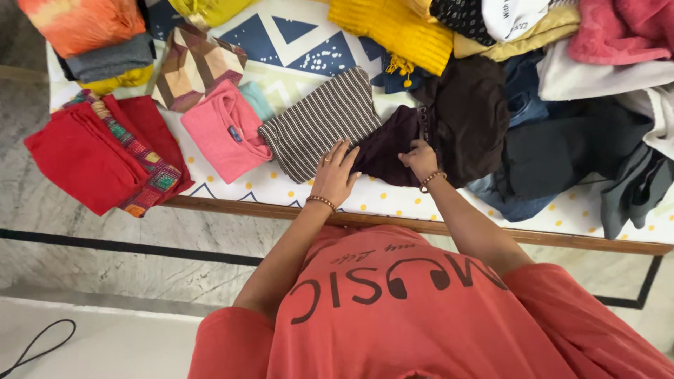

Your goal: The person folds several garments on a bed, including a dark green pair of pants, a striped shirt, a maroon t-shirt, a brown t-shirt, and a black patterned top. Each item is smoothed, folded into a compact rectangle, and placed in a neat stack on the bed.

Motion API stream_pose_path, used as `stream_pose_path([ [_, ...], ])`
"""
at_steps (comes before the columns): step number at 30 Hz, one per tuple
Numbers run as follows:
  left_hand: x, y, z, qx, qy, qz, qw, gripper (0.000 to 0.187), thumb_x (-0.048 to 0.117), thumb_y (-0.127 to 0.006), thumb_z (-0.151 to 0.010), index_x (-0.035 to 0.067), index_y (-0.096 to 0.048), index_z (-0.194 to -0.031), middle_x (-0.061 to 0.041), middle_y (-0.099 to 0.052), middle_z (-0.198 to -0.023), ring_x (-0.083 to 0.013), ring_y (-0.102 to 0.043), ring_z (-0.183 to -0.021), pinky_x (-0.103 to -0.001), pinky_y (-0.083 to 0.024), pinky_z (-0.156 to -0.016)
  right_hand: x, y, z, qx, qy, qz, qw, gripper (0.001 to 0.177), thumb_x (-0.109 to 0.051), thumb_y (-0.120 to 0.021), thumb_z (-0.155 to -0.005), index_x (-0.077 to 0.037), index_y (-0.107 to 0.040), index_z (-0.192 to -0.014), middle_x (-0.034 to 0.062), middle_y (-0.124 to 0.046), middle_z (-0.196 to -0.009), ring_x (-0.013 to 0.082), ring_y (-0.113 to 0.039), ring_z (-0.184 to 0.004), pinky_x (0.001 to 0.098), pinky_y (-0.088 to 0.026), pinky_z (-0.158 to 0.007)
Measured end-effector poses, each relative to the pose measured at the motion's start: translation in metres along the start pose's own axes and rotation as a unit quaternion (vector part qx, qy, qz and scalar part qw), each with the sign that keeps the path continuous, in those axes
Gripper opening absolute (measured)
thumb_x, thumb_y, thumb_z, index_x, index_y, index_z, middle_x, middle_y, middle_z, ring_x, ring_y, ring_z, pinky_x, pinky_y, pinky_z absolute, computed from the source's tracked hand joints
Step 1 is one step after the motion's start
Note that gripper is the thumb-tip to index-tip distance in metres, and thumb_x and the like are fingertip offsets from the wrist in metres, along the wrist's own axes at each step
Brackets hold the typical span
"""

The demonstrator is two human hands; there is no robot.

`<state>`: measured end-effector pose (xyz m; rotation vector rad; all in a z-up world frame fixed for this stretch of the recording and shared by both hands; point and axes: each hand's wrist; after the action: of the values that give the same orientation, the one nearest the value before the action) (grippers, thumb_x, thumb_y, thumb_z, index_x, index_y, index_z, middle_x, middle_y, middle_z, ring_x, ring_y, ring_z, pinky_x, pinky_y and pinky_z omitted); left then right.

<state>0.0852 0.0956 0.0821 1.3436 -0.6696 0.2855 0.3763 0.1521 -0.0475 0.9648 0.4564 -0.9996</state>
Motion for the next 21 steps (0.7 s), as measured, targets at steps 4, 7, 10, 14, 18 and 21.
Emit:
stream_pose_path([
  [4, 0.017, 0.013, 0.003, 0.036, 0.013, 0.049, 0.998, 0.057, 0.023, -0.073, -0.091, 0.008, -0.055, -0.143, -0.018, -0.042, -0.156, -0.0374, -0.039, -0.145, -0.048, -0.036, -0.117, 0.006, 0.013, 0.024, 0.098, 0.087, 0.174, 0.976, 0.037, -0.021, -0.085, -0.072, -0.009, -0.079, -0.107, 0.0193, -0.075, -0.096, 0.0298, -0.071, -0.089, 0.0377, -0.057, -0.086],
  [7, 0.030, 0.017, 0.008, 0.045, 0.024, 0.057, 0.997, 0.055, 0.022, -0.073, -0.091, 0.008, -0.056, -0.141, -0.019, -0.043, -0.155, -0.0393, -0.041, -0.142, -0.048, -0.038, -0.116, 0.007, 0.029, 0.039, 0.135, 0.036, 0.250, 0.958, 0.039, -0.023, -0.089, -0.068, -0.015, -0.080, -0.106, 0.0253, -0.065, -0.111, 0.0370, -0.060, -0.104, 0.0402, -0.048, -0.095],
  [10, 0.045, 0.015, 0.011, 0.051, 0.023, 0.064, 0.996, 0.054, 0.023, -0.074, -0.091, 0.008, -0.057, -0.140, -0.019, -0.044, -0.154, -0.0391, -0.043, -0.141, -0.048, -0.038, -0.116, 0.013, 0.038, 0.044, -0.015, -0.051, 0.205, 0.977, 0.052, -0.027, -0.086, -0.075, -0.008, -0.070, -0.121, 0.0236, -0.064, -0.124, 0.0340, -0.061, -0.115, 0.0371, -0.047, -0.100],
  [14, 0.061, 0.008, 0.014, 0.047, 0.023, 0.075, 0.996, 0.052, 0.023, -0.073, -0.091, 0.010, -0.058, -0.139, -0.017, -0.045, -0.154, -0.0382, -0.046, -0.139, -0.046, -0.039, -0.115, 0.025, 0.035, 0.043, -0.108, -0.004, 0.100, 0.989, 0.070, -0.032, -0.082, -0.084, 0.001, -0.056, -0.140, 0.0214, -0.062, -0.141, 0.0299, -0.062, -0.130, 0.0328, -0.046, -0.108],
  [18, 0.069, 0.005, 0.019, 0.049, 0.027, 0.075, 0.996, 0.051, 0.024, -0.073, -0.091, 0.012, -0.059, -0.138, -0.016, -0.045, -0.154, -0.0383, -0.047, -0.138, -0.046, -0.040, -0.115, 0.032, 0.033, 0.041, -0.103, -0.109, -0.072, 0.986, 0.056, -0.018, -0.082, -0.083, -0.003, -0.062, -0.133, 0.0038, -0.059, -0.135, 0.0219, -0.059, -0.115, 0.0390, -0.049, -0.090],
  [21, 0.075, 0.009, 0.021, 0.053, 0.038, 0.076, 0.995, 0.050, 0.025, -0.072, -0.091, 0.013, -0.059, -0.139, -0.016, -0.045, -0.154, -0.0392, -0.046, -0.137, -0.046, -0.039, -0.115, 0.021, 0.040, 0.039, -0.037, -0.067, -0.266, 0.961, 0.034, 0.001, -0.080, -0.078, 0.003, -0.075, -0.112, 0.0136, -0.076, -0.103, 0.0193, -0.071, -0.090, 0.0283, -0.055, -0.080],
])
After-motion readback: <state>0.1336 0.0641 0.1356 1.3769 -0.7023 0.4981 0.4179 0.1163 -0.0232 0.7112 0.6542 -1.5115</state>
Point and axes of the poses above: each hand's wrist, its own z-axis away from the middle knuckle, its own y-axis out of the back of the hand, x = y × z
